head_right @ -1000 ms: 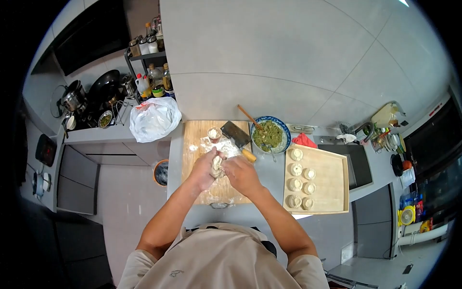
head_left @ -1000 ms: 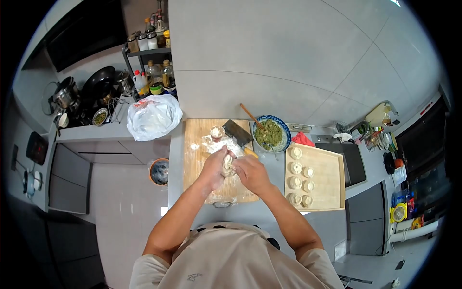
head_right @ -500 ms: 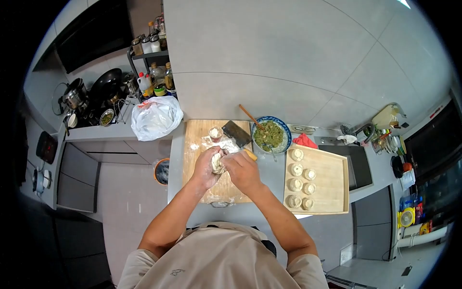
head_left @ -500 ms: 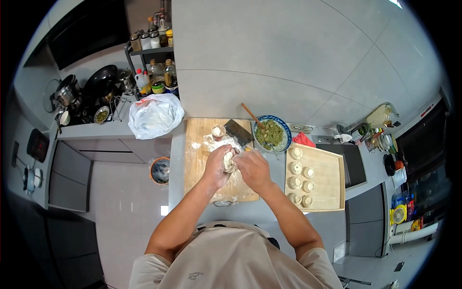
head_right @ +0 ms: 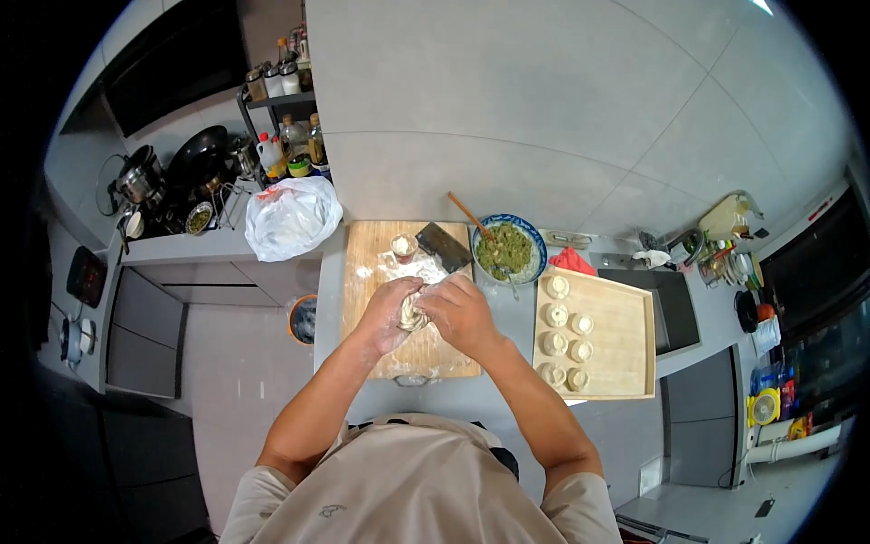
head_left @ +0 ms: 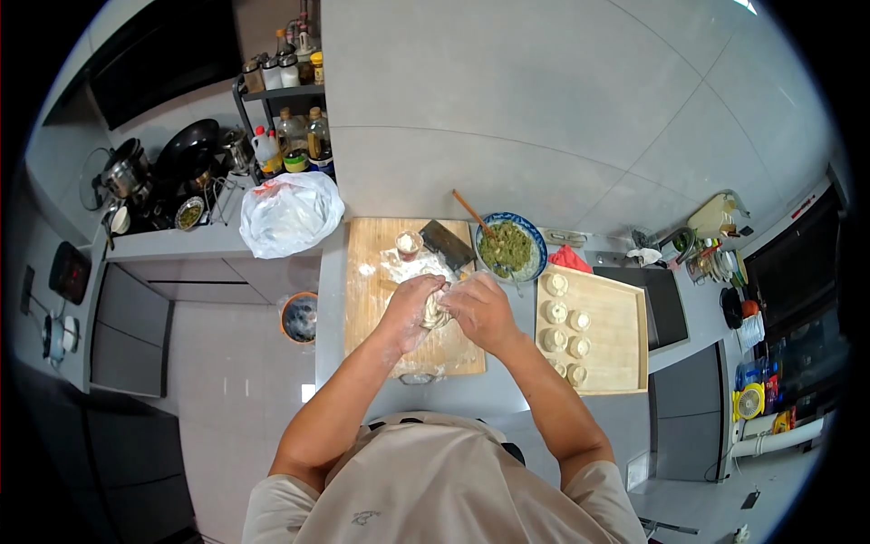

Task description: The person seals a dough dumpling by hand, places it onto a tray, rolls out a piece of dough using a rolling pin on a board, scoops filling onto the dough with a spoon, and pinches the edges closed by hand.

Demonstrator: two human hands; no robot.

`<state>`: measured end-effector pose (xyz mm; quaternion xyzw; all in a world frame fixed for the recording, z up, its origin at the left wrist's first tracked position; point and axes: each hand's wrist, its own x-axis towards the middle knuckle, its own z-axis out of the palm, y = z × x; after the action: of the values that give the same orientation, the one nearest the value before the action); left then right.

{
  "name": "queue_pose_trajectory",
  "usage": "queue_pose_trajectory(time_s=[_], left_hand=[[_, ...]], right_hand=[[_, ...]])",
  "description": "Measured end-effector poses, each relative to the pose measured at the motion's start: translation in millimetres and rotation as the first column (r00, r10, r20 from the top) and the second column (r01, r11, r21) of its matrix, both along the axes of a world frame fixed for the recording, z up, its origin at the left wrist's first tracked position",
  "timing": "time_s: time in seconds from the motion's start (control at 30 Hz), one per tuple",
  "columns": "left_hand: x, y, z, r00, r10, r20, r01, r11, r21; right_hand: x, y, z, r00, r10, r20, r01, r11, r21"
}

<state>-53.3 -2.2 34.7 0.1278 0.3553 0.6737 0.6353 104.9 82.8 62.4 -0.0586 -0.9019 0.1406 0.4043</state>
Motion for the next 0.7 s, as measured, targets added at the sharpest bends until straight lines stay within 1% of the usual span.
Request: queue_pose_trajectory(time_s=[0.03, 0.07, 0.1, 0.13, 0.2, 0.23, 0.27, 0.3, 0.33, 0.37, 0.4, 0.43, 0.47, 0.5, 0.53, 0.63, 0.67, 0.7], left_hand=[[-1, 2, -7, 1.000, 0.000, 0.001, 0.000, 1.000, -0.001], [-4, 5, -17, 0.998, -0.024, 0.055, 0.023, 1.000, 0.010], [-6, 6, -18, 0.993, -0.047, 0.109, 0.044, 0.999, 0.021], [-8, 4, -20, 0.993, -0.045, 0.110, 0.043, 0.999, 0.022], [-11, 0, -23, 0.944, -0.155, 0.292, 0.145, 0.988, 0.055], [-12, 0, -25, 0.943, -0.154, 0.294, 0.145, 0.988, 0.053], [-11, 1, -27, 0.942, -0.137, 0.305, 0.145, 0.989, -0.001], [-10, 1, -24, 0.942, -0.122, 0.313, 0.146, 0.988, -0.054], [-8, 1, -21, 0.941, -0.126, 0.313, 0.150, 0.987, -0.055], [-5, 0, -19, 0.948, -0.127, 0.292, 0.158, 0.984, -0.084], [-4, 0, -16, 0.954, -0.129, 0.271, 0.164, 0.980, -0.113], [-5, 1, -19, 0.954, -0.130, 0.269, 0.166, 0.980, -0.113], [-6, 1, -24, 0.954, -0.171, 0.247, 0.198, 0.976, -0.086], [-6, 1, -24, 0.952, -0.211, 0.224, 0.229, 0.972, -0.060], [-5, 1, -24, 0.952, -0.209, 0.225, 0.228, 0.972, -0.061], [0, 0, -17, 0.958, -0.212, 0.194, 0.230, 0.970, -0.074], [1, -2, -13, 0.964, -0.181, 0.194, 0.202, 0.975, -0.095], [1, -2, -10, 0.970, -0.149, 0.194, 0.173, 0.978, -0.115]], right_hand=[[0, 0, 0, 1.000, 0.014, -0.008, -0.014, 1.000, -0.001], [1, 1, -2, 1.000, 0.014, -0.007, -0.014, 1.000, -0.001], [2, 3, -4, 0.999, 0.019, 0.040, -0.018, 0.999, -0.039], [4, 4, -6, 0.996, 0.028, 0.086, -0.022, 0.997, -0.076], [9, 7, -1, 0.995, 0.036, 0.097, -0.027, 0.995, -0.100], [10, 7, 3, 0.993, 0.042, 0.110, -0.028, 0.992, -0.125], [10, 7, 7, 0.993, 0.040, 0.113, -0.026, 0.991, -0.129], [8, 8, 13, 0.990, 0.052, 0.134, -0.040, 0.995, -0.088], [7, 9, 16, 0.986, 0.061, 0.154, -0.054, 0.997, -0.048], [6, 11, 17, 0.987, 0.057, 0.153, -0.050, 0.998, -0.048], [5, 12, 18, 0.975, 0.066, 0.214, -0.063, 0.998, -0.023], [4, 13, 19, 0.959, 0.074, 0.274, -0.077, 0.997, 0.001], [4, 15, 18, 0.959, 0.074, 0.274, -0.077, 0.997, 0.001], [5, 17, 15, 0.957, 0.109, 0.270, -0.103, 0.994, -0.037], [5, 18, 12, 0.953, 0.144, 0.266, -0.129, 0.989, -0.075], [2, 13, 4, 0.955, 0.129, 0.268, -0.110, 0.990, -0.082], [2, 12, 2, 0.954, 0.130, 0.269, -0.111, 0.990, -0.083], [2, 11, 1, 0.960, 0.110, 0.259, -0.103, 0.994, -0.039]])
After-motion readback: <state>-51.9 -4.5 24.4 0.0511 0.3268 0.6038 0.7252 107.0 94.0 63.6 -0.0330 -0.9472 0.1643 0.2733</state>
